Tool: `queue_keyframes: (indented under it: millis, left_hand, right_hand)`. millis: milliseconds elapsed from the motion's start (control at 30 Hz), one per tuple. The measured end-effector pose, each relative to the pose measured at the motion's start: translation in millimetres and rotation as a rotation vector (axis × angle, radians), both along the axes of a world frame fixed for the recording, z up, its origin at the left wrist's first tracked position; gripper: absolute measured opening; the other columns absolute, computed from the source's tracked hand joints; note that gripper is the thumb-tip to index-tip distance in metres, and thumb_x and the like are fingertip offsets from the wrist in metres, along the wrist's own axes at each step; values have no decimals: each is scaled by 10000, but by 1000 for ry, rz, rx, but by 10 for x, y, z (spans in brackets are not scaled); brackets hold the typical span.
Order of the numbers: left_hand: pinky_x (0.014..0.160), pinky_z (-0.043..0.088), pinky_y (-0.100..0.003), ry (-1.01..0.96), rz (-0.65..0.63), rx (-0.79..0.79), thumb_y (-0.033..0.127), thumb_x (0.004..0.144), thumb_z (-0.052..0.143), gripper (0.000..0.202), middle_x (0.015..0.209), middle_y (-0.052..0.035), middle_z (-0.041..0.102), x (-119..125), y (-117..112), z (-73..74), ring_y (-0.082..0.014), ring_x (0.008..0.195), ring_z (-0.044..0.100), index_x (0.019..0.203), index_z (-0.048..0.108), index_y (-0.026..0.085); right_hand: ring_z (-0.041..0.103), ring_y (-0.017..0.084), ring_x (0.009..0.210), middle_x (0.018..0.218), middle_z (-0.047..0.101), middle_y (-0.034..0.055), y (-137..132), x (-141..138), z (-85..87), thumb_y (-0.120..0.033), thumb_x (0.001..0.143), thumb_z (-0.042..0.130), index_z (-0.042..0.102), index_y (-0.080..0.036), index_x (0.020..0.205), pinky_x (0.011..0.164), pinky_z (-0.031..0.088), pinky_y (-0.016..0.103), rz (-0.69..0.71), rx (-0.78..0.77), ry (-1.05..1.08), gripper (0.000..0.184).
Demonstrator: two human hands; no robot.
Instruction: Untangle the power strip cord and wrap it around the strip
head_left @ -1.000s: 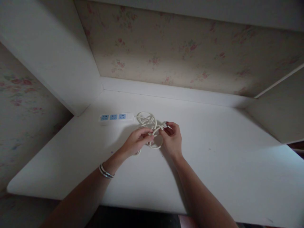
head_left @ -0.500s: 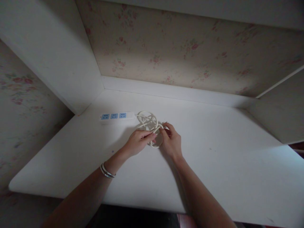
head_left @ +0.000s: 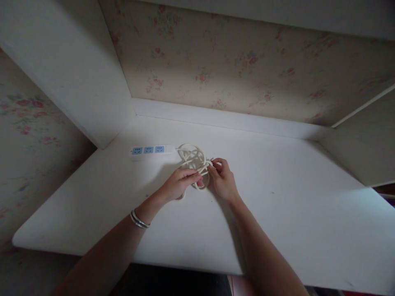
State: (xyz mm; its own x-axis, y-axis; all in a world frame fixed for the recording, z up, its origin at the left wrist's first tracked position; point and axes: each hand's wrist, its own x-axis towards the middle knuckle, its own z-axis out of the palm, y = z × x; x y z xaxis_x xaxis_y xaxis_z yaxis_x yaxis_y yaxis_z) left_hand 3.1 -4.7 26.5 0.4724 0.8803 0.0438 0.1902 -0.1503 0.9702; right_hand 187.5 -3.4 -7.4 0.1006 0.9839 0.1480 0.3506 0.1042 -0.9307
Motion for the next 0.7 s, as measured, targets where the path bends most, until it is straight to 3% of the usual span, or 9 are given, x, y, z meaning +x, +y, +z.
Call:
queue_keyframes:
  millis: [167,367,467,567,700]
  left_hand:
    - [738,423,-263,-12,-29,-15,387,893,516,341,781,-38,701,-13,2,-5,-170,773,603,748,712,148]
    - [750,422,-264,-52,-74,-3,377,894,514,327,755,-35,661,-2,-4,17,-165,774,594,706,649,146]
    - [658,387,-252,-45,41,59,396,913,477,354,649,0,557,33,-16,-11,-134,656,511,661,568,164]
    - [592,327,-251,38,164,185,403,919,470,323,594,24,485,70,-31,-39,-125,576,426,709,583,185]
    - [633,329,-269,186,159,350,383,931,456,298,566,24,518,85,-53,-41,-140,556,444,781,650,214]
  right_hand:
    - [572,155,626,873,694,-8,-25,-23,26,-420,912,446,477,-274,1049,582,405,260,-17,-14,-78,202]
    - [587,158,638,855,704,1,-60,-58,66,-439,924,426,519,-261,1063,610,428,270,-50,-22,-113,244]
    - [628,170,704,895,714,19,-86,-92,88,-481,919,428,543,-251,1042,643,448,274,-82,-9,-143,284]
    - [655,193,719,905,716,40,-122,-132,116,-489,935,393,525,-240,1085,637,443,286,-80,15,-268,319]
    - [674,226,717,900,710,81,-145,-164,125,-467,961,324,509,-218,1143,618,436,304,-64,21,-393,360]
